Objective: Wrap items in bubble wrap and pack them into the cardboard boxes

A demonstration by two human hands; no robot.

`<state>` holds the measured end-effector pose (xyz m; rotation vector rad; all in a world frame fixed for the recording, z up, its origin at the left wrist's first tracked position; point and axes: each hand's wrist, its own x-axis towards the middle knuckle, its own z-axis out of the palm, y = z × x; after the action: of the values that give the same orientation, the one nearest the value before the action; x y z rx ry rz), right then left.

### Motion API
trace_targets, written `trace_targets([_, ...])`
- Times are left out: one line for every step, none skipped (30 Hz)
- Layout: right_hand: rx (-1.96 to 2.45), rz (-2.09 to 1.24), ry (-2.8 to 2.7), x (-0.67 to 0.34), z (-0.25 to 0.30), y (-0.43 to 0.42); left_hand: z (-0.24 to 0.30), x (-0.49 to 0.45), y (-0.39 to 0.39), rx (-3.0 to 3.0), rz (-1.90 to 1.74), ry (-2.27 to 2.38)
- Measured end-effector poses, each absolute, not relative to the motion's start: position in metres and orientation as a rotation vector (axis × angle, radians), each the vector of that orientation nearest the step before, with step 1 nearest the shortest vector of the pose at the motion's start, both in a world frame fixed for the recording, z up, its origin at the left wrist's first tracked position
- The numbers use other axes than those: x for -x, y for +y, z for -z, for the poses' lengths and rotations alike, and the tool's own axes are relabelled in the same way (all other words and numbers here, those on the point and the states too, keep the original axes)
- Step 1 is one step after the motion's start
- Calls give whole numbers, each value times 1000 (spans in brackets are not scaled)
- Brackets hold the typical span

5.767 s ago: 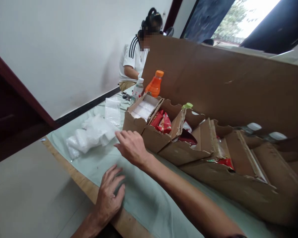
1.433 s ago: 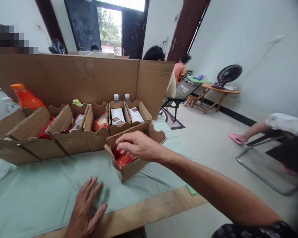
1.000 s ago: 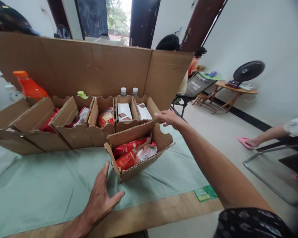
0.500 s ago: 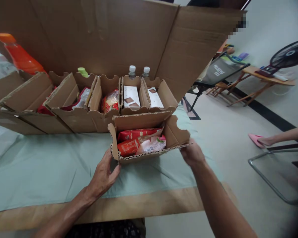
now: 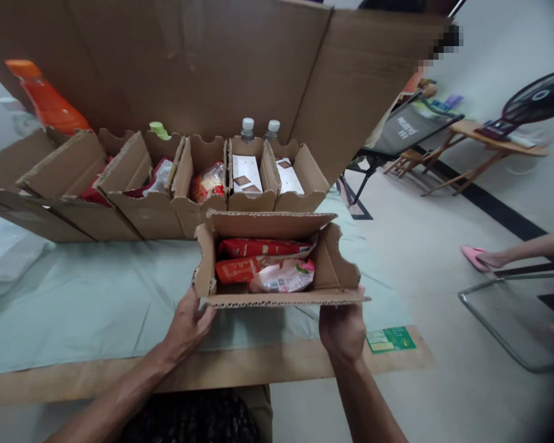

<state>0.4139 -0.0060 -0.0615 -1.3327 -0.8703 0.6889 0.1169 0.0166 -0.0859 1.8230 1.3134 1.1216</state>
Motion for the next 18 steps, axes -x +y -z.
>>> trace_targets([1287, -684, -837, -415, 56, 7, 82, -123, 29, -1817, -1113, 1295])
trace_targets([1263, -685, -810, -417, 52, 17, 78, -129, 41, -1808, -1089, 1273])
trace_targets([1266, -694, -790, -418, 49, 24, 76, -133, 49, -1797, -1057, 1254])
trace_targets([1297, -710, -779, -419, 49, 27, 77, -134, 54, -1794, -1025, 1242])
trace_targets([1351, -717, -758, -421, 51, 24, 79, -133, 55, -1803, -997, 1241])
trace_targets([1419, -719, -743, -422, 56, 17, 84, -129, 52, -1830, -979, 1256])
trace_targets([1494, -714, -750, -423, 63, 6, 90, -122, 45, -1870, -967, 1285])
trace_targets([1569, -698, -793, -423, 72, -8, 97, -112, 35, -1919, -958, 1327])
trace_targets([1639, -666, -873, -422, 82, -22, 105, -101, 24, -1975, -950, 1372])
trace_targets([1697, -619, -993, -420, 92, -36, 111, -90, 11, -2039, -936, 1407])
trace_targets([1739, -554, -1139, -416, 101, -48, 114, -80, -2, -2109, -915, 1431])
trace_targets([1764, -470, -1287, -412, 109, -59, 116, -71, -15, -2183, -883, 1439])
trace_targets([1777, -369, -1418, -408, 115, -66, 115, -64, -28, -2254, -840, 1432])
trace_targets([1780, -272, -1530, -405, 120, -71, 111, -60, -39, -2315, -789, 1419])
trace_targets([1780, -189, -1620, -402, 124, -74, 106, -58, -49, -2357, -734, 1408])
trace_targets([1776, -123, -1688, -401, 127, -73, 101, -57, -58, -2380, -683, 1400])
trace_targets([1767, -77, -1739, -401, 129, -71, 95, -57, -65, -2389, -641, 1390])
trace_targets([1754, -46, -1779, -402, 132, -68, 90, -57, -70, -2386, -611, 1370])
